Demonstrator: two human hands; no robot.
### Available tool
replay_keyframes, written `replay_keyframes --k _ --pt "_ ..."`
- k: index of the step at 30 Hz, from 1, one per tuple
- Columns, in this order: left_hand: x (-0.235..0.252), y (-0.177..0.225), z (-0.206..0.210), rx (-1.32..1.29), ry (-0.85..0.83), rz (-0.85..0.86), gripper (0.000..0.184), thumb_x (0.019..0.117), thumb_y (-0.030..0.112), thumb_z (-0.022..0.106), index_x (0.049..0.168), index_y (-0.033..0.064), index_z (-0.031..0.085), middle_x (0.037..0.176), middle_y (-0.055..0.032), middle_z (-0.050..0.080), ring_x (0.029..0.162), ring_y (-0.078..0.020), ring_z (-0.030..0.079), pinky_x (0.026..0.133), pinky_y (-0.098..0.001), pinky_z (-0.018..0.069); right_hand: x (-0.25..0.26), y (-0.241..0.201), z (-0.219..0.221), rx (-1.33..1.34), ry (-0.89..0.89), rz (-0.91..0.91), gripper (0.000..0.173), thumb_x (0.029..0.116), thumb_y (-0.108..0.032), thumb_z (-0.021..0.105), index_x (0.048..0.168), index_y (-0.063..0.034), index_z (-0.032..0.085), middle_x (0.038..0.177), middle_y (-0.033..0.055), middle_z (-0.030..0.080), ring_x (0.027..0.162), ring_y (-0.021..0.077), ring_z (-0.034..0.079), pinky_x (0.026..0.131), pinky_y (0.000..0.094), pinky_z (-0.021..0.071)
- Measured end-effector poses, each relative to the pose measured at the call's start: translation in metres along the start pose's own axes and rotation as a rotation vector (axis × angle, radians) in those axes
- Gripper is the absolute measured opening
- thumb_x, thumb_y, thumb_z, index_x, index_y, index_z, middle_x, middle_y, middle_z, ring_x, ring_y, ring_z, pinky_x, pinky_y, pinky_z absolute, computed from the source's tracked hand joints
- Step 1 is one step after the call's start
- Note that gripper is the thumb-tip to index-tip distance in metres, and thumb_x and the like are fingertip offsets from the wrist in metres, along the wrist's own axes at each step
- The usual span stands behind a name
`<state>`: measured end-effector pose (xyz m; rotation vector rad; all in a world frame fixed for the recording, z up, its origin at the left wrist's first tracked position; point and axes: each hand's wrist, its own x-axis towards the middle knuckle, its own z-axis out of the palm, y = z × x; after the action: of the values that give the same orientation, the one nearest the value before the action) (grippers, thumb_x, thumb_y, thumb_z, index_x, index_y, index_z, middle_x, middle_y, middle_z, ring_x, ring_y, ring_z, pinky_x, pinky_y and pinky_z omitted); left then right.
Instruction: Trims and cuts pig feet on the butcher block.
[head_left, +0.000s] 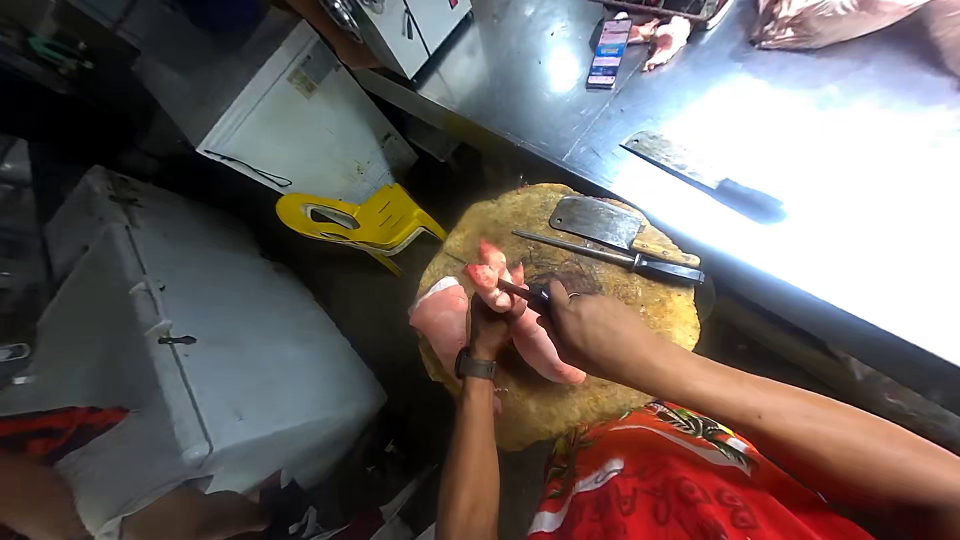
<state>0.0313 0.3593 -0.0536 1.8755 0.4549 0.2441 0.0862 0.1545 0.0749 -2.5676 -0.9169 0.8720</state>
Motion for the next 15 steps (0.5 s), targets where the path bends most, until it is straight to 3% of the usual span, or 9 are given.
replay_keyframes --k 4,7,11,15 --pt "0.004 -0.003 -0.001 -0.090 -0.014 0.053 0.046 0.0776 0.022 0.081 0.114 0.0005 0.064 0.097 -0.0042 0.070 0.090 -0.0094 0.067 0.082 -0.0308 0.0579 0.009 0.001 0.001 0.020 0.016 -0.045 0.036 0.1083 -0.038 0.042 0.122 -0.0066 0.051 0.090 0.0146 0.067 0.090 0.0369 0.071 0.074 0.0536 0.0562" --pt "0.006 -0.012 -0.005 -0.229 0.002 0.056 0.045 0.0807 0.019 0.078 0.119 0.0024 0.062 0.101 -0.0041 0.071 0.095 -0.0112 0.068 0.087 -0.0323 0.0583 -0.003 0.015 0.011 0.029 0.039 -0.053 0.036 0.1072 -0.041 0.044 0.121 -0.0081 0.052 0.087 0.0139 0.067 0.086 0.0372 0.071 0.072 0.0543 0.0563" --pt "0.011 -0.037 -0.024 -0.414 0.128 0.043 0.052 0.0723 0.012 0.081 0.119 0.0021 0.062 0.106 -0.0104 0.071 0.100 -0.0197 0.068 0.089 -0.0396 0.0574 -0.031 0.083 0.054 0.162 0.078 -0.106 0.043 0.1032 -0.052 0.045 0.114 -0.0121 0.058 0.073 0.0076 0.063 0.071 0.0305 0.069 0.063 0.0524 0.0553" --pt "-0.006 -0.033 -0.030 -0.401 0.160 0.007 0.058 0.0691 0.012 0.083 0.120 -0.0005 0.058 0.105 -0.0097 0.069 0.101 -0.0181 0.068 0.090 -0.0371 0.0573 -0.004 0.139 0.105 0.354 -0.014 0.112 0.050 0.0993 -0.056 0.056 0.115 -0.0087 0.063 0.083 0.0122 0.067 0.081 0.0328 0.069 0.074 0.0588 0.0542"
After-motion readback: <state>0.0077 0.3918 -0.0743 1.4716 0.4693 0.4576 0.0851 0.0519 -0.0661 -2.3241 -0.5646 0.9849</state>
